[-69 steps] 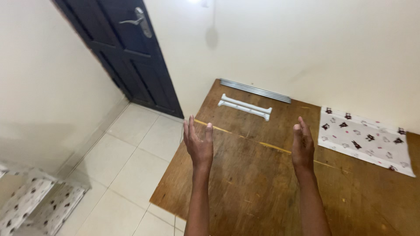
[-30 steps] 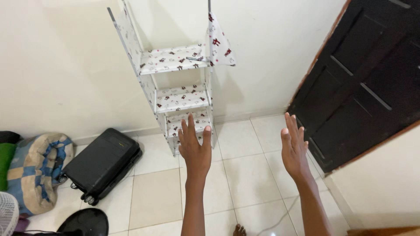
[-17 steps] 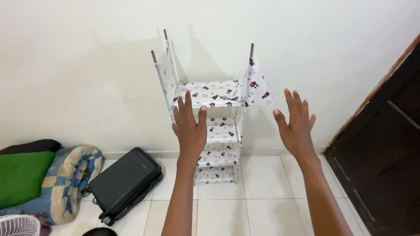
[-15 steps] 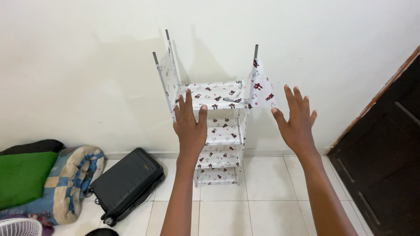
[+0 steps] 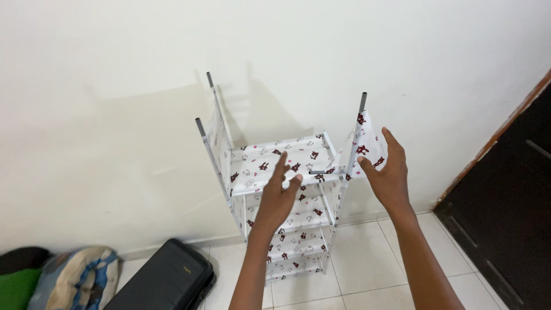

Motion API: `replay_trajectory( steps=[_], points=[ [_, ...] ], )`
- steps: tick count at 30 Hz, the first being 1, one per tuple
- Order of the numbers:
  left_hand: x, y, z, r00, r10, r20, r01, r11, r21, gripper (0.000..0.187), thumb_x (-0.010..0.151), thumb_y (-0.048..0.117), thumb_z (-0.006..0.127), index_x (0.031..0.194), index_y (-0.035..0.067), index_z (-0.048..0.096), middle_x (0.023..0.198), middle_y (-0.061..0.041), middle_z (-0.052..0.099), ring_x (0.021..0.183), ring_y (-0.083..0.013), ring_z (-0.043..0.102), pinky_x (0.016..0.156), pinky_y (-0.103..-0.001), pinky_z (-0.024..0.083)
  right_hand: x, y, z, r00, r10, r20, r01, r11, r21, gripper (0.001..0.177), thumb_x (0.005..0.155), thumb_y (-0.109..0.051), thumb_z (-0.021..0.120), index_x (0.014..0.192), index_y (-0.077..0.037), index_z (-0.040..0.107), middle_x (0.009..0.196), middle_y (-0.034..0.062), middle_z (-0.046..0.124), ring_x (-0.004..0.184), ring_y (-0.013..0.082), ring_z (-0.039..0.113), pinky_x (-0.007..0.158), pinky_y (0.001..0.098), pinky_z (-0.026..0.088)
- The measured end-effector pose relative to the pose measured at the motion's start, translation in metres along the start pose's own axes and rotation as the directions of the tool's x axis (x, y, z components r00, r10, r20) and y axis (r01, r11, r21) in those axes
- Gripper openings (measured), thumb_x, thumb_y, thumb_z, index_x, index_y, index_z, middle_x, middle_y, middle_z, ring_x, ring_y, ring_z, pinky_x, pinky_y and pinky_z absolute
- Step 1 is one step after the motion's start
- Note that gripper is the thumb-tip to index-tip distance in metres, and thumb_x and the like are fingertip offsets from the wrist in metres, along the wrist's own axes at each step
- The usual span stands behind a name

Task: The person disassembles a small fabric-covered shelving unit by removing the top shelf and then taking apart its frame components on a wooden table. They remove metal rods and plastic connectors, fold the fabric, and place the parts on the table.

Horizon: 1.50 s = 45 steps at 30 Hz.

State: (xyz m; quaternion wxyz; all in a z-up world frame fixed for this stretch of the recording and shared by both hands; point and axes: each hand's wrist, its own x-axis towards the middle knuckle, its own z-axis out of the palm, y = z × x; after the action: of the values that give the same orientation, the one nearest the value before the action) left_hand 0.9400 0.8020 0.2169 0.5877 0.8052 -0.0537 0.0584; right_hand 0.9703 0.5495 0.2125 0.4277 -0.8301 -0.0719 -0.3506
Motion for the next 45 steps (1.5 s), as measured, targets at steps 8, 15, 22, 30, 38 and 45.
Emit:
replay_trajectory(
  steps=[8, 15, 22, 30, 38, 45],
  points=[
    [0.105, -0.109, 0.076, 0.975, 0.172, 0.142, -0.202, 0.952, 0.23, 0.086, 0.085, 0.036, 0.079, 0.154, 0.009, 0.034, 0.152, -0.025, 0.047, 0.14, -0.0392, 0.045, 0.113, -0.046, 0.038, 0.011, 0.027, 0.02, 0.982, 0.184, 0.035, -0.182, 0.981, -0.069, 0.073, 0.086, -0.02, 0.077, 0.152, -0.012, 0.047, 0.145, 0.0207, 0.054, 0.137, 0.0359, 0.052, 0.11, 0.046, 0.044],
    [0.163, -0.147, 0.103, 0.994, -0.091, 0.068, 0.089, 0.995, 0.034, 0.034, 0.076, 0.021, 0.081, 0.106, 0.006, 0.078, 0.096, -0.011, 0.08, 0.09, -0.0205, 0.078, 0.082, -0.036, 0.061, 0.027, 0.029, 0.011, 0.922, 0.379, 0.083, -0.366, 0.921, -0.132, 0.071, 0.087, -0.03, 0.076, 0.15, -0.018, 0.047, 0.145, 0.0176, 0.056, 0.13, 0.037, 0.057, 0.102, 0.0482, 0.048],
    [0.229, -0.056, 0.062, 0.993, 0.101, -0.067, -0.091, 0.987, 0.134, 0.022, 0.088, 0.027, 0.075, 0.088, 0.005, 0.079, 0.073, -0.005, 0.076, 0.065, -0.0145, 0.072, 0.066, -0.03, 0.055, 0.068, 0.03, -0.01, 0.891, 0.435, 0.13, -0.427, 0.9, -0.087, 0.057, 0.091, -0.037, 0.067, 0.144, -0.019, 0.055, 0.146, 0.0102, 0.059, 0.134, 0.031, 0.054, 0.104, 0.048, 0.045],
    [0.297, 0.059, 0.05, 0.825, 0.556, -0.103, -0.51, 0.81, 0.289, 0.017, 0.094, 0.02, 0.069, 0.098, 0.004, 0.074, 0.093, -0.01, 0.07, 0.073, -0.0186, 0.072, 0.065, -0.035, 0.054, 0.146, 0.002, -0.024, 0.957, 0.267, 0.112, -0.284, 0.941, 0.184, 0.055, 0.102, -0.051, 0.045, 0.138, -0.012, 0.058, 0.135, 0.0114, 0.065, 0.132, 0.026, 0.057, 0.111, 0.0447, 0.041],
    [0.35, 0.061, 0.072, 0.85, 0.527, -0.027, -0.526, 0.85, 0.036, 0.013, 0.099, 0.012, 0.058, 0.101, 0.003, 0.067, 0.09, -0.007, 0.076, 0.081, -0.0152, 0.074, 0.068, -0.032, 0.057, 0.202, -0.023, -0.013, 0.95, 0.063, 0.306, -0.065, 0.998, -0.003, 0.048, 0.094, -0.049, 0.057, 0.124, -0.014, 0.068, 0.13, 0.0099, 0.068, 0.126, 0.0274, 0.061, 0.099, 0.0429, 0.052],
    [0.371, 0.047, 0.085, 0.871, 0.492, 0.001, -0.492, 0.871, -0.01, 0.018, 0.101, 0.014, 0.059, 0.112, 0.004, 0.069, 0.093, -0.007, 0.078, 0.082, -0.0151, 0.073, 0.069, -0.031, 0.057, 0.266, 0.009, 0.035, 0.838, 0.298, 0.457, -0.021, 0.854, -0.519, 0.063, 0.082, -0.054, 0.078, 0.13, -0.016, 0.064, 0.124, 0.0133, 0.067, 0.116, 0.0314, 0.065, 0.093, 0.0446, 0.053]
  ],
)
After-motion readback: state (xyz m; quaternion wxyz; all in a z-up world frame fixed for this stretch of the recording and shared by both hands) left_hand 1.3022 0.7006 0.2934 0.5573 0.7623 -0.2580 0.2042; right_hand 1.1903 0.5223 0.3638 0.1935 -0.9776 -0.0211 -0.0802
